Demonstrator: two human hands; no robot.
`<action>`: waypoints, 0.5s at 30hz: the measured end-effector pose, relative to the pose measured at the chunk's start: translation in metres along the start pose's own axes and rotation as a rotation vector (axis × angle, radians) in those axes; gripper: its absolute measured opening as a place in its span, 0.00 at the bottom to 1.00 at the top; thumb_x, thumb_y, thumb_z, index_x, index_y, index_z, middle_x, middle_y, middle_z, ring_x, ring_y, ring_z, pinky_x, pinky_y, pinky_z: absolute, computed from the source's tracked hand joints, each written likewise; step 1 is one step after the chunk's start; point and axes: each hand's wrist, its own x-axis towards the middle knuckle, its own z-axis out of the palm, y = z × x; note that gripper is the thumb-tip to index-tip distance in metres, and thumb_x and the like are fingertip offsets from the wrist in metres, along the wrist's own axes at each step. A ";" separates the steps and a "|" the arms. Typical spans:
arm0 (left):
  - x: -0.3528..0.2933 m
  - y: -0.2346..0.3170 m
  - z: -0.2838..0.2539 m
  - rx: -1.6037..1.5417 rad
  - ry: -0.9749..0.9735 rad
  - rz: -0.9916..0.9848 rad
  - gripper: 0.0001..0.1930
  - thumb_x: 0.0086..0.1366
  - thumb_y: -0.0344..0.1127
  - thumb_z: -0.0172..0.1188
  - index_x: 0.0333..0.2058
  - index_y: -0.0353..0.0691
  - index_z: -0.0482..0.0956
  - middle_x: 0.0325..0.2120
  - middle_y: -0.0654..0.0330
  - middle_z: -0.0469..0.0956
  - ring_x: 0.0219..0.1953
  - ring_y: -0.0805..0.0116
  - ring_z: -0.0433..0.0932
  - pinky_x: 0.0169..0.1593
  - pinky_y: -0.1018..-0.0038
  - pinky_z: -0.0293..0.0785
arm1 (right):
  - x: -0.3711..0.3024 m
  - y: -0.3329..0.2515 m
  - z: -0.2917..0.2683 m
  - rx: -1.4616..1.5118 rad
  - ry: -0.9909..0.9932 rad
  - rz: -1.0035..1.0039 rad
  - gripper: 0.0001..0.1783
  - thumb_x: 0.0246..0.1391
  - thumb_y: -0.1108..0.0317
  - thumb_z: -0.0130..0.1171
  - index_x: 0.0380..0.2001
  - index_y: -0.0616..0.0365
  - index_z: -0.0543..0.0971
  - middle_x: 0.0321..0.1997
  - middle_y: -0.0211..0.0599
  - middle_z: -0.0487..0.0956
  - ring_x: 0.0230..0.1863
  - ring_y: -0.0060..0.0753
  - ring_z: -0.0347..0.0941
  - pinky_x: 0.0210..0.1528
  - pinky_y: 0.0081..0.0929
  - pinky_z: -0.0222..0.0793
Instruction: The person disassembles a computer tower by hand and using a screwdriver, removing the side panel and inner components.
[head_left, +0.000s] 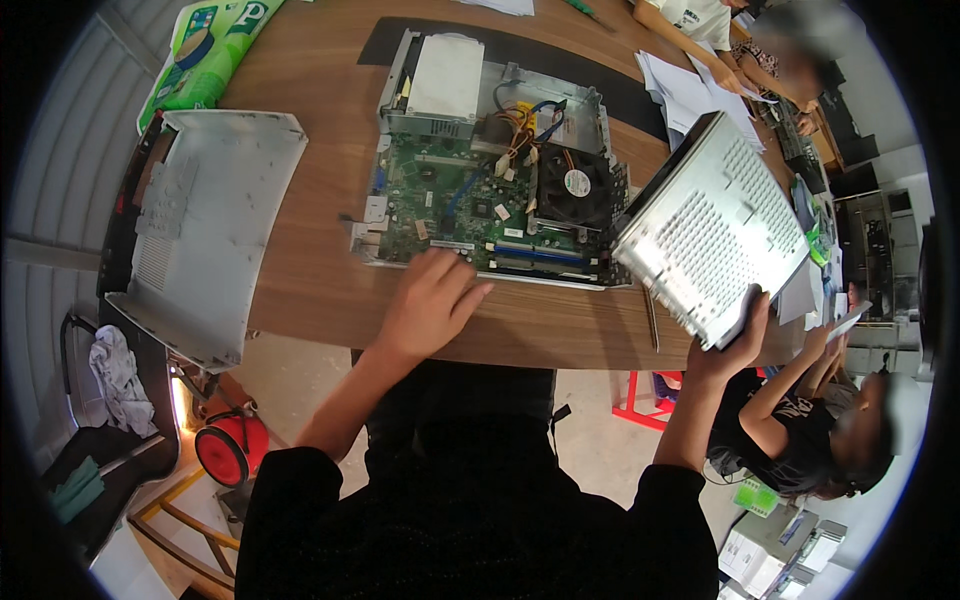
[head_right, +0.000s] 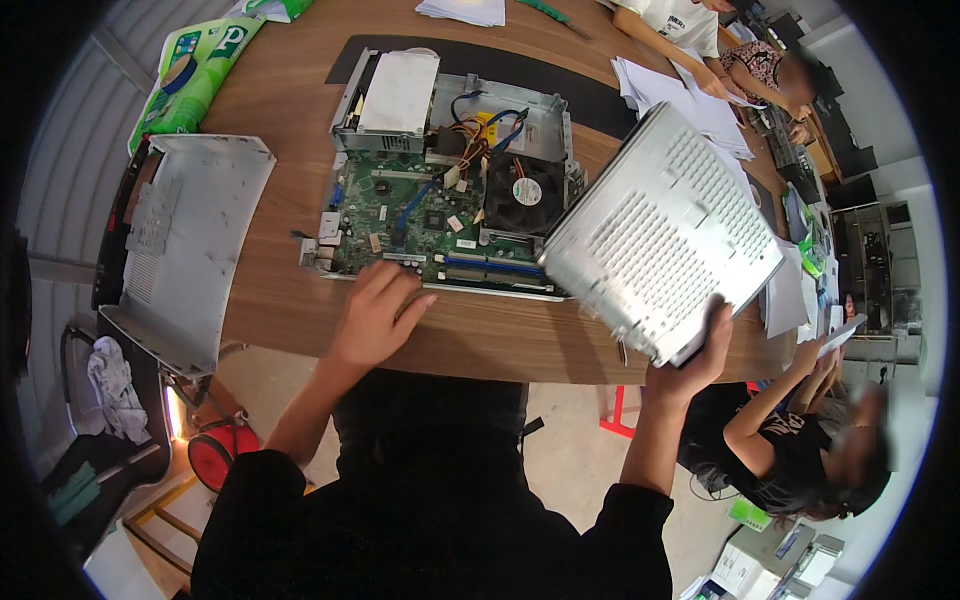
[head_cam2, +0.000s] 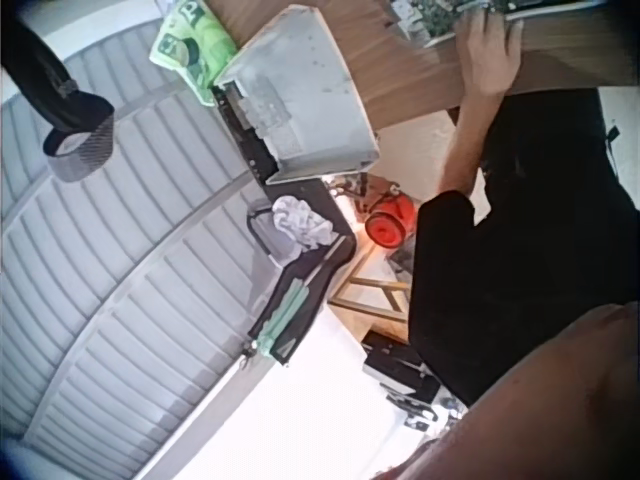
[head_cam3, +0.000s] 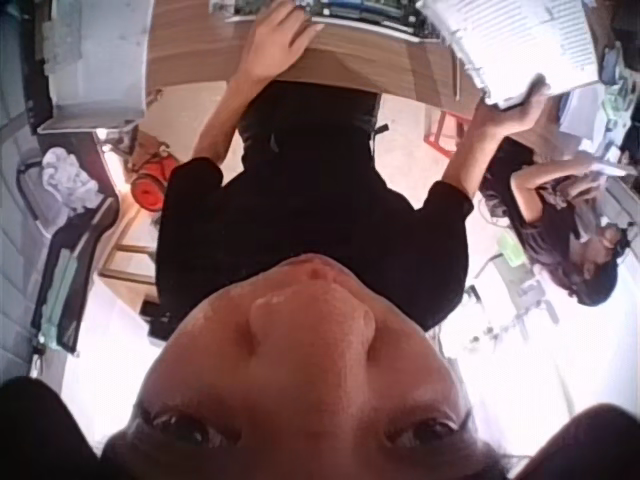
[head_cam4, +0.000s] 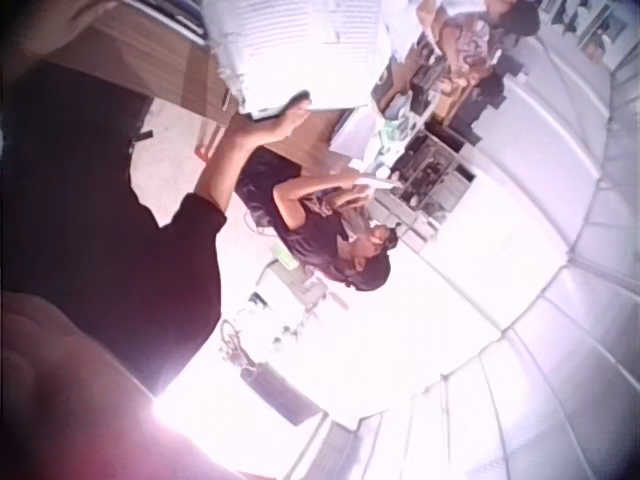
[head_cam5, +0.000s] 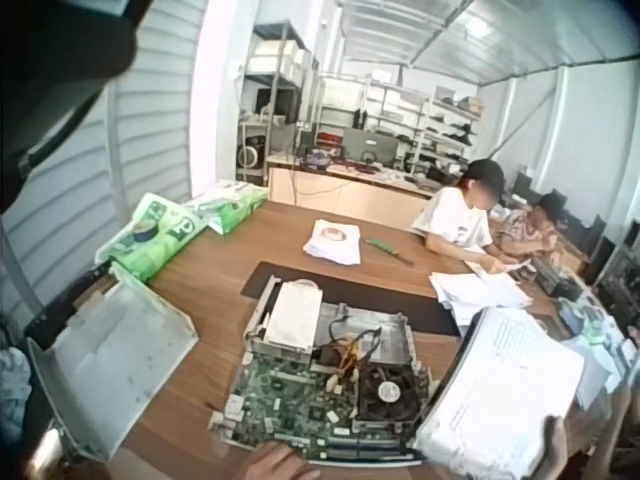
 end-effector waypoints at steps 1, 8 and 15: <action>0.001 0.000 -0.001 0.003 0.020 -0.017 0.08 0.53 0.32 0.62 0.27 0.34 0.73 0.31 0.53 0.71 0.36 0.53 0.70 0.40 0.62 0.66 | 0.007 -0.004 0.006 0.042 0.012 0.017 0.23 0.62 0.57 0.43 0.49 0.66 0.69 0.49 0.39 0.73 0.50 0.30 0.70 0.51 0.29 0.66; -0.037 0.003 -0.021 -0.089 0.116 -0.018 0.06 0.50 0.27 0.62 0.21 0.35 0.73 0.21 0.57 0.67 0.27 0.56 0.69 0.33 0.64 0.64 | 0.016 -0.004 0.022 0.139 0.042 0.124 0.21 0.60 0.58 0.47 0.50 0.62 0.69 0.48 0.39 0.75 0.47 0.33 0.73 0.49 0.31 0.68; -0.053 0.018 -0.056 -0.106 -0.106 -0.151 0.04 0.51 0.25 0.62 0.26 0.36 0.75 0.24 0.57 0.71 0.29 0.57 0.71 0.35 0.64 0.67 | 0.053 0.053 0.066 0.046 -0.034 0.441 0.23 0.56 0.58 0.51 0.51 0.61 0.69 0.49 0.40 0.75 0.47 0.36 0.73 0.46 0.35 0.70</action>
